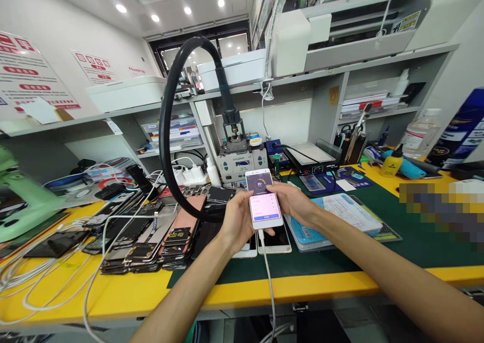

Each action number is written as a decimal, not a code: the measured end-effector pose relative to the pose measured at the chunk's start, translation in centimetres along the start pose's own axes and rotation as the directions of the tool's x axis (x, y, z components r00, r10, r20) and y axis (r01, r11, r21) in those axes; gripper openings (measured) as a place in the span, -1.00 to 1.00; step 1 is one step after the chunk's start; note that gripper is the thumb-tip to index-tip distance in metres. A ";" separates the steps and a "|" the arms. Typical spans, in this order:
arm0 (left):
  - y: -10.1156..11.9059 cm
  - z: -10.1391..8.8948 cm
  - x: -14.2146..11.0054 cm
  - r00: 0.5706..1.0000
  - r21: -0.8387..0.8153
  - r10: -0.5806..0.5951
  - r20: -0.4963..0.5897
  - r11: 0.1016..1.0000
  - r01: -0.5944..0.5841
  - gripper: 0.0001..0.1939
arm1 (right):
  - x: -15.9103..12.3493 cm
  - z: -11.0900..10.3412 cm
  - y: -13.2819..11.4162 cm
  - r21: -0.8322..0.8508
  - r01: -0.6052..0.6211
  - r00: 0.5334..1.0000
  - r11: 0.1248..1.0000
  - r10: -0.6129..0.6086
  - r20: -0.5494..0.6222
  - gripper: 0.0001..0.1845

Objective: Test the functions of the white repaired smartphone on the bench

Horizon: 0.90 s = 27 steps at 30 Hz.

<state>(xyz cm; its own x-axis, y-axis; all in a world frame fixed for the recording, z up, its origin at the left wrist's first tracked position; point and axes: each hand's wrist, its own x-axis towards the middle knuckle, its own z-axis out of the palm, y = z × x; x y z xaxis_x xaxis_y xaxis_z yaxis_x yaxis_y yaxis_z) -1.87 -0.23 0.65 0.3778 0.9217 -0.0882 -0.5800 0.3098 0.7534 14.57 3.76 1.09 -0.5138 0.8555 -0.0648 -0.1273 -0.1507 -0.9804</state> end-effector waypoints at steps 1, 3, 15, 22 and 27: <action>0.0 0.0 0.0 1.000 -0.001 0.000 0.001 1.000 0.000 -0.53 | 0.0 0.0 0.0 0.001 0.001 1.000 1.000 -0.001 -0.001 -0.62; 0.0 0.1 0.0 1.000 -0.003 0.001 0.005 1.000 -0.001 -0.53 | 0.0 0.0 0.0 0.003 0.000 1.000 1.000 0.000 -0.003 -0.62; -0.1 -0.2 0.0 1.000 -0.015 -0.004 0.016 1.000 0.004 -0.52 | -0.1 0.1 -0.1 -0.013 -0.002 1.000 1.000 0.002 -0.002 -0.63; 0.0 -0.5 0.3 0.999 -0.035 -0.016 0.041 0.999 0.018 -0.51 | -0.1 0.1 0.0 -0.019 0.001 1.000 1.000 -0.001 -0.009 -0.62; 0.1 -1.0 0.5 0.998 -0.068 -0.036 0.061 0.997 0.040 -0.48 | 0.4 -0.2 0.5 0.021 0.039 0.999 0.999 -0.038 -0.016 -0.56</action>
<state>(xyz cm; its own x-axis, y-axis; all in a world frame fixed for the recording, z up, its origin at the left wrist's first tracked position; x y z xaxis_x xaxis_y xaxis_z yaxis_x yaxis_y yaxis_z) -2.47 0.54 0.07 0.4415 0.8941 -0.0756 -0.6121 0.3617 0.7032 14.49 4.16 0.52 -0.4948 0.8685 -0.0302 -0.1649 -0.1280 -0.9780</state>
